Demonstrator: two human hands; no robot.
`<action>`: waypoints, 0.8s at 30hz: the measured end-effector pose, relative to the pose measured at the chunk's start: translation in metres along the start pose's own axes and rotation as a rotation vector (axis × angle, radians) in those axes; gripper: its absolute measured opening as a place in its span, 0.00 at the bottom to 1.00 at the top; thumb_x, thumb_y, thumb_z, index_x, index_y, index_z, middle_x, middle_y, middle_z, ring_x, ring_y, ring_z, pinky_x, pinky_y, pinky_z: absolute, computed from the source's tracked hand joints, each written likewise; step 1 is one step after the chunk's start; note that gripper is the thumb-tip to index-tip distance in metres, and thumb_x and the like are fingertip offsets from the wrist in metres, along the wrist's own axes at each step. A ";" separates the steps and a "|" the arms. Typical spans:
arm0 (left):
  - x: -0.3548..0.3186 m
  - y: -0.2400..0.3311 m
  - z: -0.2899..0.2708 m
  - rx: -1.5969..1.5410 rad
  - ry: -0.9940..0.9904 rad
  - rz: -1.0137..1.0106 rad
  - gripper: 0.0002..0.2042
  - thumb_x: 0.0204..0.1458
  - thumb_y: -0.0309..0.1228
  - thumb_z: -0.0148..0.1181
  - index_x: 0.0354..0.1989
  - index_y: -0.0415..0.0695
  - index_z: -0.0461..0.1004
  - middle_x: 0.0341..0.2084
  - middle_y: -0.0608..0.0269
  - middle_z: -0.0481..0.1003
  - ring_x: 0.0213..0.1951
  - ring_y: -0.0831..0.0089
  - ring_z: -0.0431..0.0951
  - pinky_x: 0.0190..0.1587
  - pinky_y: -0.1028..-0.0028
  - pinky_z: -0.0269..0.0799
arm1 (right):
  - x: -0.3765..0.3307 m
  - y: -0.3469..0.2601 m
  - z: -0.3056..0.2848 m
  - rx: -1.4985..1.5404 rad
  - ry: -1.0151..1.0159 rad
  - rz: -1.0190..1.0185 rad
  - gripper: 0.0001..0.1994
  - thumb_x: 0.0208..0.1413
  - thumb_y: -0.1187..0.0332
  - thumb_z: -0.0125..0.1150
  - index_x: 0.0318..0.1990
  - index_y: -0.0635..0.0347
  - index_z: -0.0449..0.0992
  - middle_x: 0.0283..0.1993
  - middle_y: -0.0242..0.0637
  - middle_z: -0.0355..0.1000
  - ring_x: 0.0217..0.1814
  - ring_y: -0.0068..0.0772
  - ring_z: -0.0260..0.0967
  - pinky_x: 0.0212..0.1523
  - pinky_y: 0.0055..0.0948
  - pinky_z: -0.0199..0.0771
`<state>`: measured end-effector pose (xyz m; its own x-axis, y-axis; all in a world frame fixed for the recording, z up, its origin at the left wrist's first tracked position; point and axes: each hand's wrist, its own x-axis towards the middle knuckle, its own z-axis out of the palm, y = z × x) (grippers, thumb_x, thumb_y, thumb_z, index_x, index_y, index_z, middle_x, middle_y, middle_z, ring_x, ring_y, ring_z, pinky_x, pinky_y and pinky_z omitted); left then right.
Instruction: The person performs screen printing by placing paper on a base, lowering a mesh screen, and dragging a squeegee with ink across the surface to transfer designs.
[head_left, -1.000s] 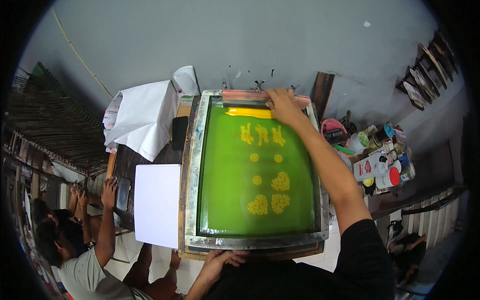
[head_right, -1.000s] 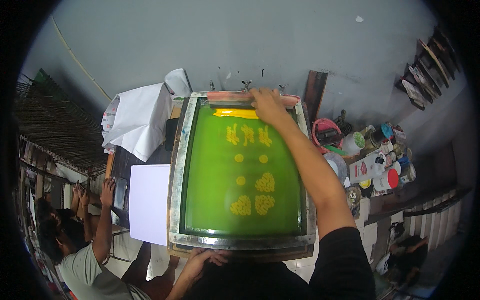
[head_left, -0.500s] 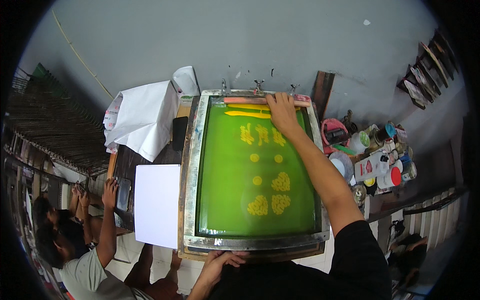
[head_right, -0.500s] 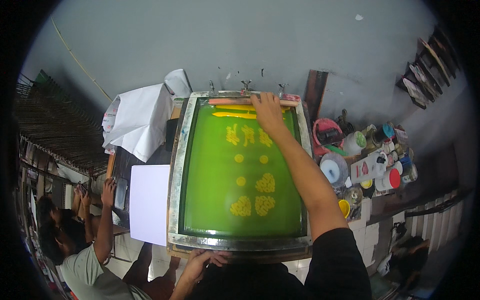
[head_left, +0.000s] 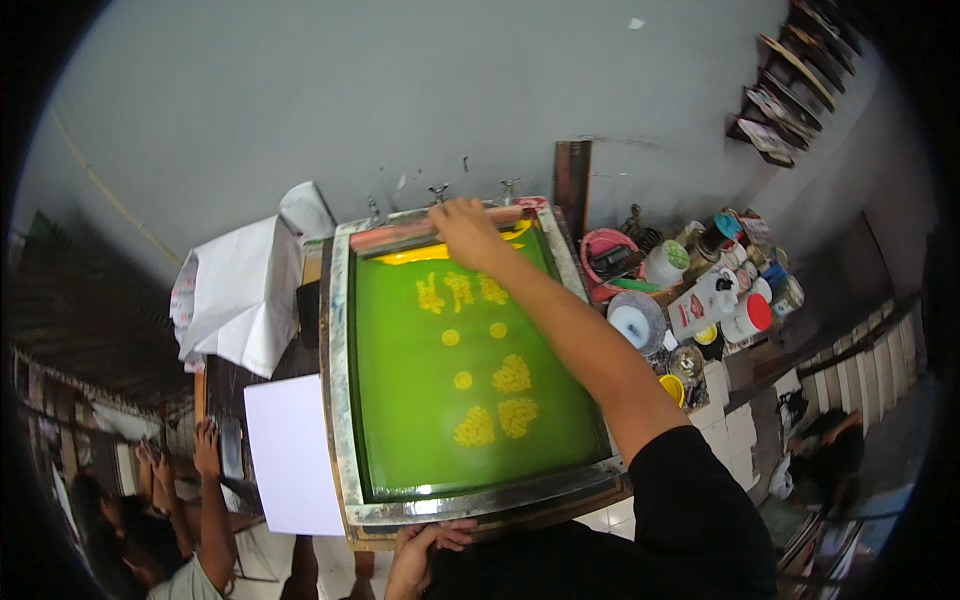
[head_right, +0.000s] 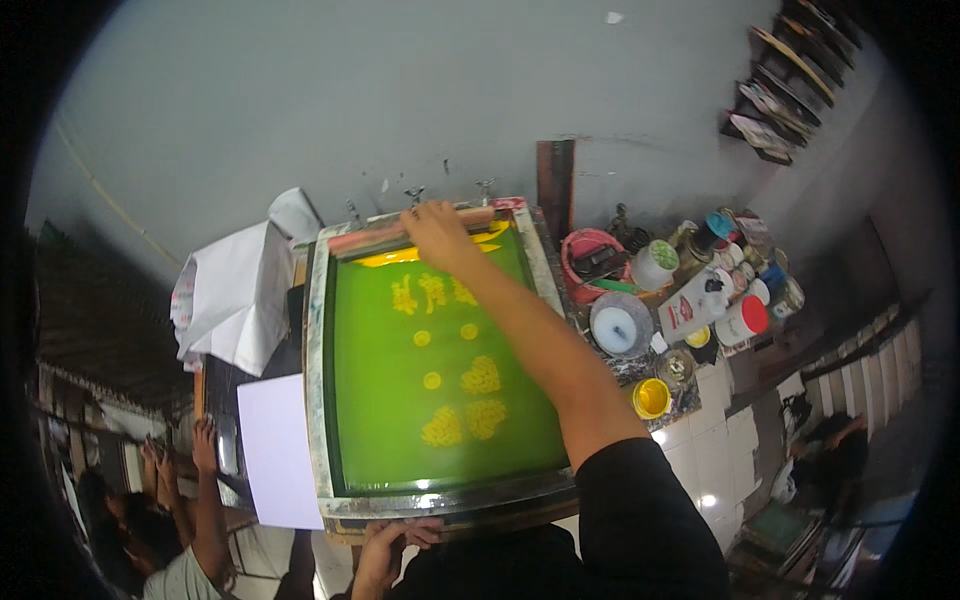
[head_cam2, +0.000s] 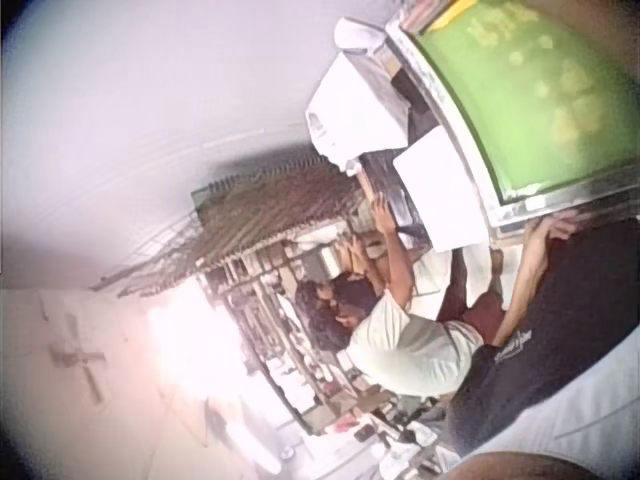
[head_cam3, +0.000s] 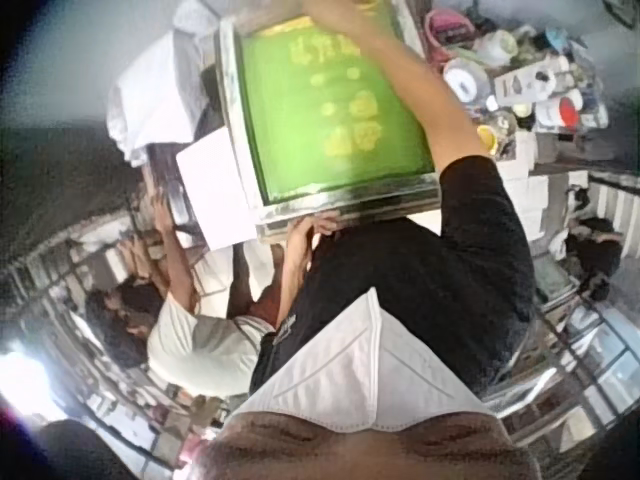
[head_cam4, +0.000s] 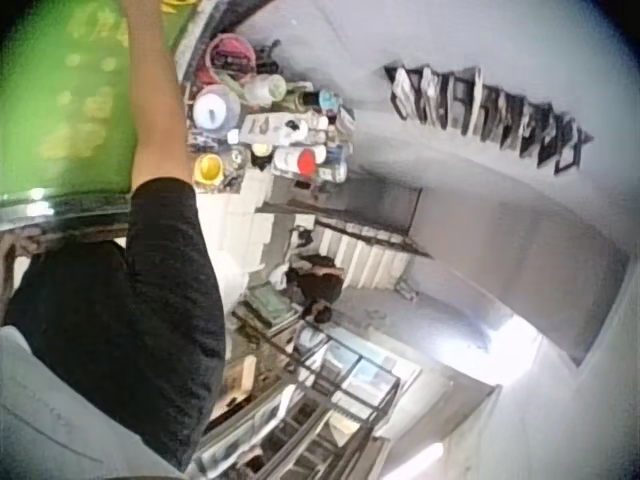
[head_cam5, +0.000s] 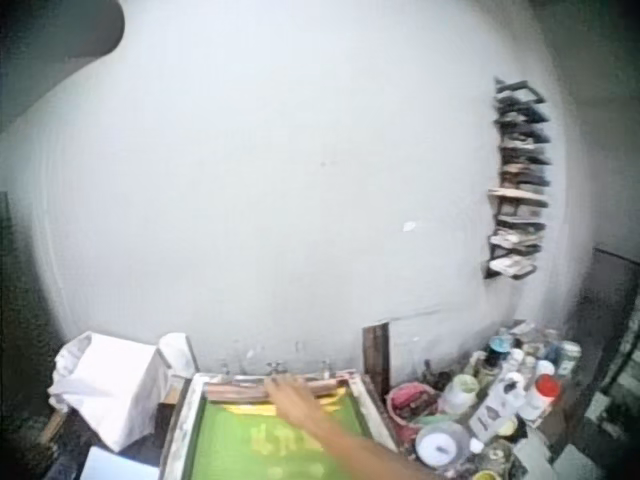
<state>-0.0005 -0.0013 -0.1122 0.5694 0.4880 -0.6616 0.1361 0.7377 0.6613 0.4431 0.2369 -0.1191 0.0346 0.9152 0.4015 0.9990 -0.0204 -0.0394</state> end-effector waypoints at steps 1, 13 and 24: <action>0.001 0.001 0.000 0.009 -0.008 0.005 0.15 0.59 0.28 0.54 0.41 0.22 0.77 0.44 0.32 0.81 0.37 0.55 0.85 0.43 0.65 0.81 | -0.002 -0.001 0.001 -0.031 0.055 -0.015 0.17 0.54 0.74 0.61 0.52 0.58 0.73 0.48 0.46 0.72 0.55 0.50 0.67 0.54 0.47 0.62; -0.004 -0.007 -0.007 0.021 0.022 -0.018 0.17 0.63 0.31 0.53 0.32 0.28 0.81 0.41 0.38 0.82 0.40 0.55 0.84 0.45 0.63 0.80 | -0.023 -0.003 0.020 -0.146 0.178 0.021 0.15 0.53 0.74 0.58 0.49 0.56 0.74 0.45 0.42 0.70 0.53 0.45 0.66 0.52 0.43 0.62; 0.003 -0.003 -0.006 0.029 -0.025 -0.009 0.16 0.59 0.29 0.52 0.37 0.26 0.81 0.44 0.36 0.82 0.39 0.56 0.84 0.44 0.65 0.80 | -0.035 0.015 0.014 -0.164 0.210 0.050 0.13 0.54 0.73 0.60 0.47 0.55 0.74 0.44 0.41 0.71 0.52 0.44 0.67 0.54 0.43 0.63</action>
<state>-0.0041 0.0011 -0.1184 0.5882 0.4689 -0.6589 0.1646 0.7283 0.6652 0.4569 0.2098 -0.1469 0.0715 0.8084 0.5843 0.9865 -0.1438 0.0781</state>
